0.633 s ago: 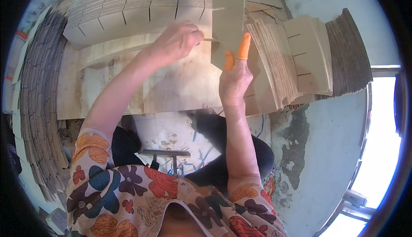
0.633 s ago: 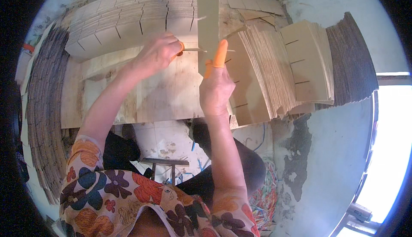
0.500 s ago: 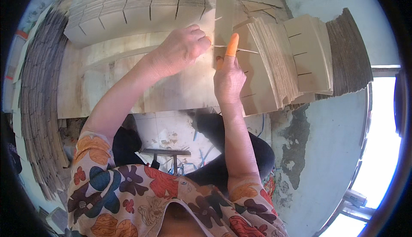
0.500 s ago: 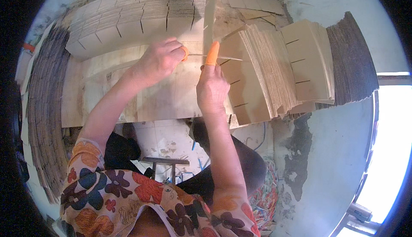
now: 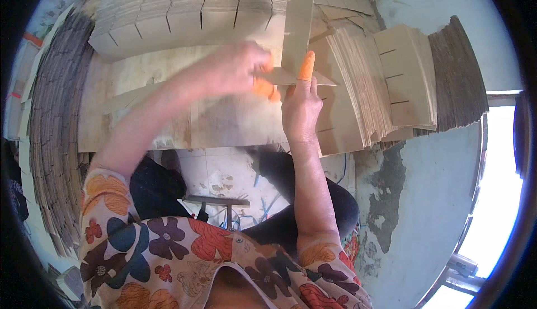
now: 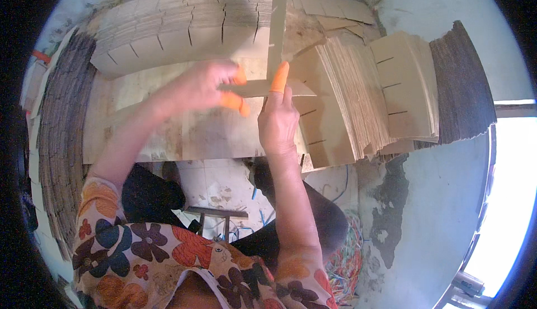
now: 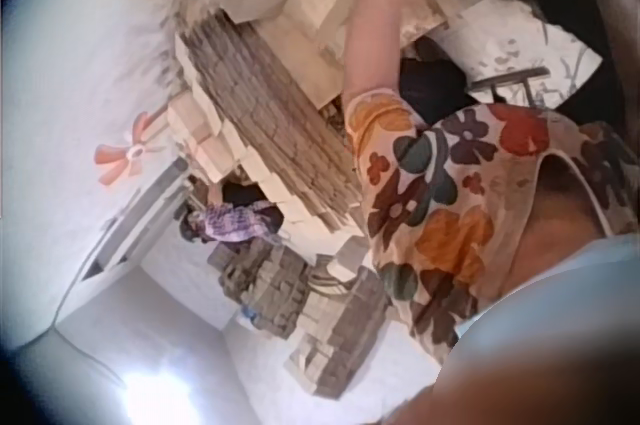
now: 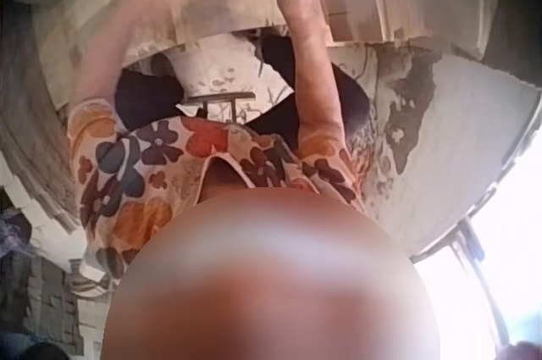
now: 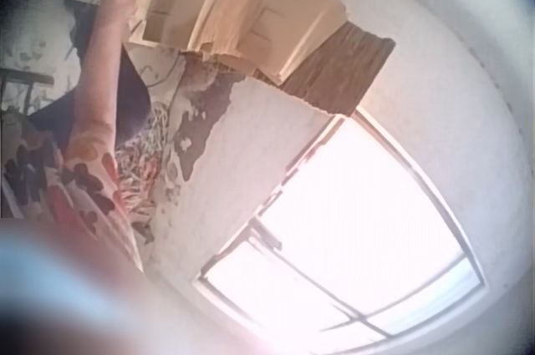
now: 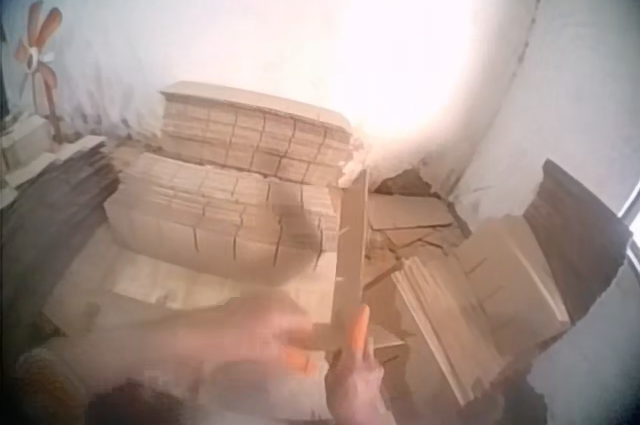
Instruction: The person sits on the floor and repeatedly picks up flat cardboard sheets, folds them along pre-scored lines, and inserts them into a growing stack of dividers. The person handles the cardboard by hand and stacks the finished pieces on the right side of the workspace.
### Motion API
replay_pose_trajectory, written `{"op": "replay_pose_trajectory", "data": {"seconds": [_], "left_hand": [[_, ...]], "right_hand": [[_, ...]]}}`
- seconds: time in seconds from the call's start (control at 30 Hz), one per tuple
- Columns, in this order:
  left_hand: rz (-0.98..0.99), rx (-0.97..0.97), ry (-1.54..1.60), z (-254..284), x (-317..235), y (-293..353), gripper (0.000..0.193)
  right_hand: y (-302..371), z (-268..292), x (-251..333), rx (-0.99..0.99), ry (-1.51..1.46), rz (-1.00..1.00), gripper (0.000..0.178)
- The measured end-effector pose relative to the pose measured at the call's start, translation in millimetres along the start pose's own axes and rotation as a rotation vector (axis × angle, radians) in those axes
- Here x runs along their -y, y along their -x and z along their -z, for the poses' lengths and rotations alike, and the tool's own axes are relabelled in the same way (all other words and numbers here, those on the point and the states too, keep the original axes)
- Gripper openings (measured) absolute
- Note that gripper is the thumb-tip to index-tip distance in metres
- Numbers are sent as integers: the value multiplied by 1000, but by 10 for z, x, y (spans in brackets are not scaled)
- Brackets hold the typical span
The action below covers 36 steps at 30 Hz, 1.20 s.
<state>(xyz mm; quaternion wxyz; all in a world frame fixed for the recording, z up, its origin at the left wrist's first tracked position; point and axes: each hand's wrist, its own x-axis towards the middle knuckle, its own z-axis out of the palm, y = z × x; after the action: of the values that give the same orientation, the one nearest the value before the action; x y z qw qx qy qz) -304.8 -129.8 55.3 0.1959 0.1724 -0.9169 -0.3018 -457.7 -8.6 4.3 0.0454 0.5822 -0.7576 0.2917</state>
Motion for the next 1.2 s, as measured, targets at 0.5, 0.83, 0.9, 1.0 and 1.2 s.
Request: {"op": "replay_pose_trajectory", "data": {"seconds": [0.5,0.83,0.9,1.0,1.2], "left_hand": [[99,-209,-719,-157,1508,-762,28],[-138,-390,-653,-66,1344,-630,21],[-75,-344,-675,-56,1287,-619,19],[-8,-281,-605,-65,1199,-581,14],[-85,-229,-499,-44,1096,-506,3]], "right_hand": [[3,-49,30,-164,-65,68,88],[14,-3,80,-152,-129,-27,75],[13,1,69,-126,-114,-39,75],[13,15,84,-94,-119,-69,74],[37,9,44,-105,-109,-34,75]]}}
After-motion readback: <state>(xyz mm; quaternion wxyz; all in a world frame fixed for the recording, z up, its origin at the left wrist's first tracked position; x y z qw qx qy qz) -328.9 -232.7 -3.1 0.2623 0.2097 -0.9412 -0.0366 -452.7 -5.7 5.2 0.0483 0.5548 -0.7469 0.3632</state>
